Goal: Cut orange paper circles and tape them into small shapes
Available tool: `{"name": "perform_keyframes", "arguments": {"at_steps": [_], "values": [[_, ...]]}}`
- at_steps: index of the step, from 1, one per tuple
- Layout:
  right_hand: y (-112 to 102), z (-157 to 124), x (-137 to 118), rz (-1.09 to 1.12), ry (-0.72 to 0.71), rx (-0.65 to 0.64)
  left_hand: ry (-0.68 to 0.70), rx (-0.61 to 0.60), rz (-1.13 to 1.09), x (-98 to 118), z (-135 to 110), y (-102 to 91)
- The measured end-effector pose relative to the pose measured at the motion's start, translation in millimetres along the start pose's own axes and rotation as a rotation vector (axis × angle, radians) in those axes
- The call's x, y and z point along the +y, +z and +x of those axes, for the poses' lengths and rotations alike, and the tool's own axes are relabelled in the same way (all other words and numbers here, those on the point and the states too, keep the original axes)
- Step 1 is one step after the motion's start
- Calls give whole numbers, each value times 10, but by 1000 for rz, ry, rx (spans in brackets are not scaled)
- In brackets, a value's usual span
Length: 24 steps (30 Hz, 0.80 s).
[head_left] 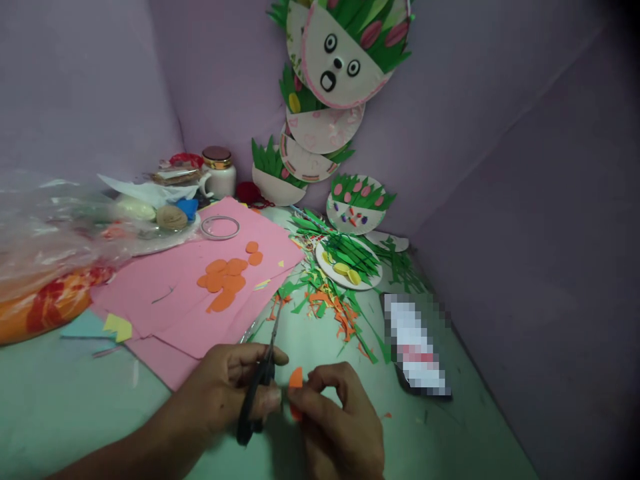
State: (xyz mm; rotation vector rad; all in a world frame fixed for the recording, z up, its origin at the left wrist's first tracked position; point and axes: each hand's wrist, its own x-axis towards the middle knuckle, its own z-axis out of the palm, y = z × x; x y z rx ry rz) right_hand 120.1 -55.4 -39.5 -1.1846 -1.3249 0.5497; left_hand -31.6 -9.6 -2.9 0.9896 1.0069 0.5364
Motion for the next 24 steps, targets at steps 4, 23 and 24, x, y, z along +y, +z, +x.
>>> {"name": "perform_keyframes", "arguments": {"at_steps": [4, 23, 24], "values": [[33, -35, 39, -238, -290, 4, 19, 16, -51, -46, -2, 35], [4, -12, 59, -350, -461, -63, 28, 85, -1, -142, 118, 16], [0, 2, 52, -352, -490, -36, 42, 83, -8, -145, 113, 16]]}}
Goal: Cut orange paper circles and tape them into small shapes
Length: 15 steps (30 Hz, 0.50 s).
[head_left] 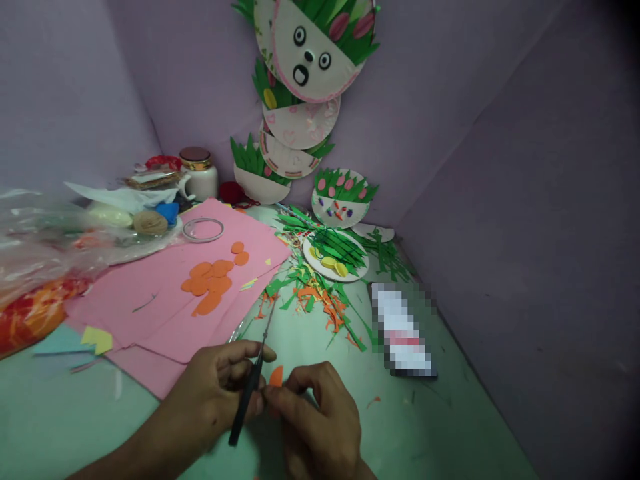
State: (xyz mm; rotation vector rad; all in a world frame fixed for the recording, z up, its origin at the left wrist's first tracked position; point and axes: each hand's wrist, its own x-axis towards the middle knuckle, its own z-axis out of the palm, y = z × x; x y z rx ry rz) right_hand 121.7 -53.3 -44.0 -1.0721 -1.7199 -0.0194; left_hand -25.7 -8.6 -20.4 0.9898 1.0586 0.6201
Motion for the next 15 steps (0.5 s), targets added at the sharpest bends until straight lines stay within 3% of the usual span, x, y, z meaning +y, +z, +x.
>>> {"name": "perform_keyframes", "arguments": {"at_steps": [2, 6, 15], "values": [[-14, 35, 0, -34, -34, 63, 20, -12, -11, -8, -10, 2], [-28, 83, -7, -92, -92, 47, 13, -88, -28, -29, -11, -1], [19, 37, -40, -100, -41, -1, -12, 32, 15, 62, -24, 25]]}}
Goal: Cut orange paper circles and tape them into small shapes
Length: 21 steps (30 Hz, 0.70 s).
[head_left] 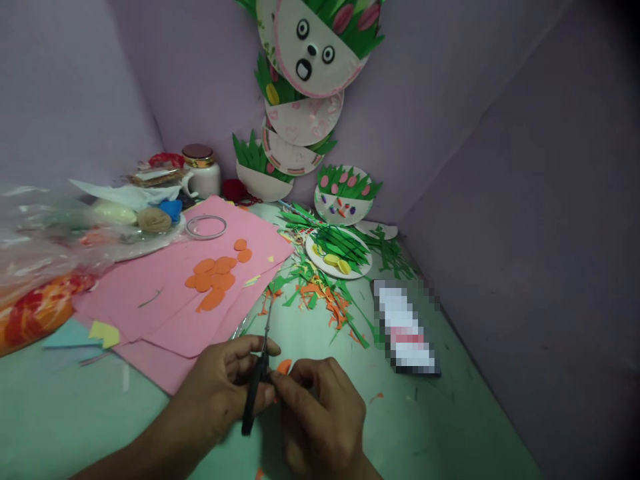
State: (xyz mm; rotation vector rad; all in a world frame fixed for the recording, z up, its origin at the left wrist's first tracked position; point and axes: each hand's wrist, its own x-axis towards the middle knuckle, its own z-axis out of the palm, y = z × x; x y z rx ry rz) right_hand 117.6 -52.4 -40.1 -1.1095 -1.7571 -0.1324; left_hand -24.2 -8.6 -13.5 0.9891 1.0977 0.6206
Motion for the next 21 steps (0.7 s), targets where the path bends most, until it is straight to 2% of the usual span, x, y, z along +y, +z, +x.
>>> {"name": "perform_keyframes", "arguments": {"at_steps": [2, 3, 5, 7, 8, 10, 11, 13, 16, 18, 21], "values": [[10, -22, -3, 90, 68, -4, -1, 18, 24, 51, -12, 9], [10, -27, -1, 160, 151, 10, -3, 31, 38, 79, -19, 14], [-7, -15, 16, 322, 461, 39, -6, 52, 60, 135, -30, 20], [-42, 29, 51, 497, 885, 14, -9, 47, 70, 178, -36, 23], [-60, 59, 70, 615, 1071, -52, -11, 40, 75, 190, -37, 24], [-88, 114, 97, 841, 1306, -202, -17, 19, 91, 192, -37, 25], [-94, 133, 102, 926, 1346, -265, -26, 8, 103, 182, -37, 26], [-89, 146, 90, 1002, 1341, -349, -39, -22, 128, 146, -40, 27], [-61, 128, 53, 964, 1302, -414, -23, -51, 148, 87, -44, 26], [-44, 117, 36, 954, 1311, -427, 4, -49, 147, 75, -45, 26], [-33, 116, 32, 1022, 1331, -368, 5, -28, 133, 114, -43, 29]]}}
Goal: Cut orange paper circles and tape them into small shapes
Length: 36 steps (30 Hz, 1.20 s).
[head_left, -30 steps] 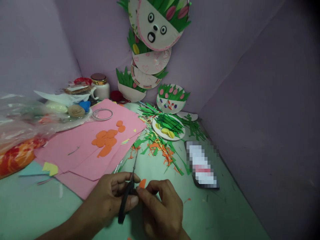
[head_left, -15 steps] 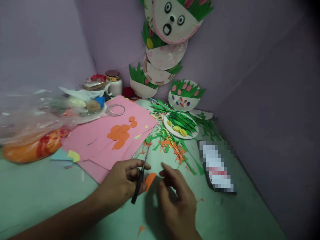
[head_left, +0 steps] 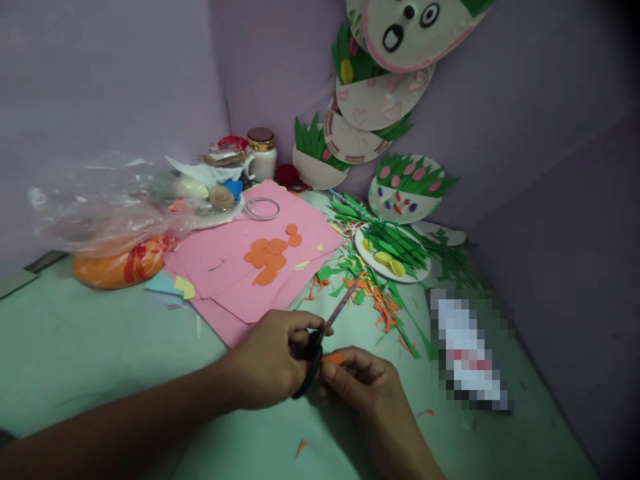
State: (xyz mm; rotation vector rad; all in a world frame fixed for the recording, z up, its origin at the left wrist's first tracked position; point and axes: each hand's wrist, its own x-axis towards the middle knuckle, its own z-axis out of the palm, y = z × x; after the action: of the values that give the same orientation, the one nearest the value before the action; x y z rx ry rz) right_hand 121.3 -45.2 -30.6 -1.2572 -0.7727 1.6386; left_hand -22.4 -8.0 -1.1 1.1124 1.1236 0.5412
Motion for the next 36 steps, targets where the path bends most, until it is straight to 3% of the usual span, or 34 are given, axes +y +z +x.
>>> {"name": "perform_keyframes", "arguments": {"at_steps": [6, 12, 19, 24, 36], "values": [[-12, 26, -11, 247, 27, 74, 0, 34, -42, 95, 14, -20], [-3, 41, -80, 453, 6, 197, 15, -28, 40, 22, -9, -21], [-47, 63, -133, 654, 31, 302, 218, -9, 735, 5, -128, 7], [-49, 65, -137, 687, 12, 254, 305, 12, 879, -33, -171, 42], [-10, 26, -114, 616, -45, 96, 349, 9, 873, -78, -154, 39]]}}
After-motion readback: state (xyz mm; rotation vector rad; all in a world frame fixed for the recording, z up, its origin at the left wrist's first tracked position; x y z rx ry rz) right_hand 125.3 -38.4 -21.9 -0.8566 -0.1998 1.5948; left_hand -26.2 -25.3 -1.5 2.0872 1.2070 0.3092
